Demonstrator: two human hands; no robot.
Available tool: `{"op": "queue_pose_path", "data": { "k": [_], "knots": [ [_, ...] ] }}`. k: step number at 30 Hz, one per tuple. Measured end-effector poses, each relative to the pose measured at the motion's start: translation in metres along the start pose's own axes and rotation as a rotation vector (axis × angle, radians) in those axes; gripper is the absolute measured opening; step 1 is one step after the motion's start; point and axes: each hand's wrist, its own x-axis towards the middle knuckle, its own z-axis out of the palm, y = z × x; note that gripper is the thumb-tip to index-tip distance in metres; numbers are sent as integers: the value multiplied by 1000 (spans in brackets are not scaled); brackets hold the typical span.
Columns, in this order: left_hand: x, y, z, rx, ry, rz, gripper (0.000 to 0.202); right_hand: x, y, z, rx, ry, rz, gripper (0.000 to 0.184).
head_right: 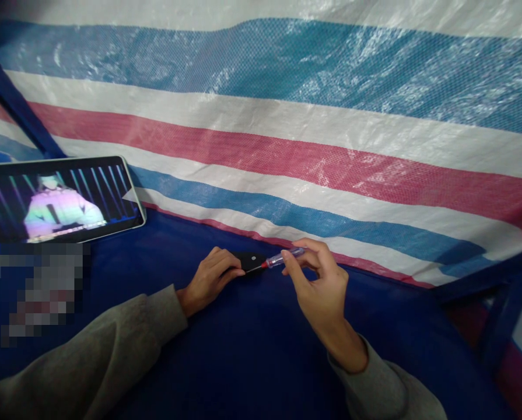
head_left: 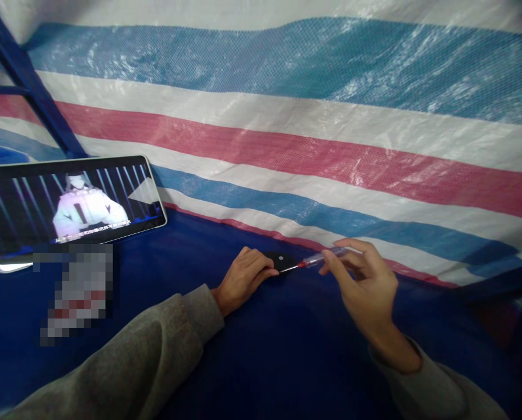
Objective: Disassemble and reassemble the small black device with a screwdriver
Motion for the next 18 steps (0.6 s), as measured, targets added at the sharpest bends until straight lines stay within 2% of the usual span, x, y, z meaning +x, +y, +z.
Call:
{"op": "queue_pose_path", "data": {
  "k": [12, 18],
  "knots": [
    [0, -1, 0, 2, -14, 13, 17, 0, 3, 1, -5, -12, 6, 23],
    [0, -1, 1, 0, 25, 18, 17, -1, 2, 0, -21, 27, -20, 25]
  ]
}}
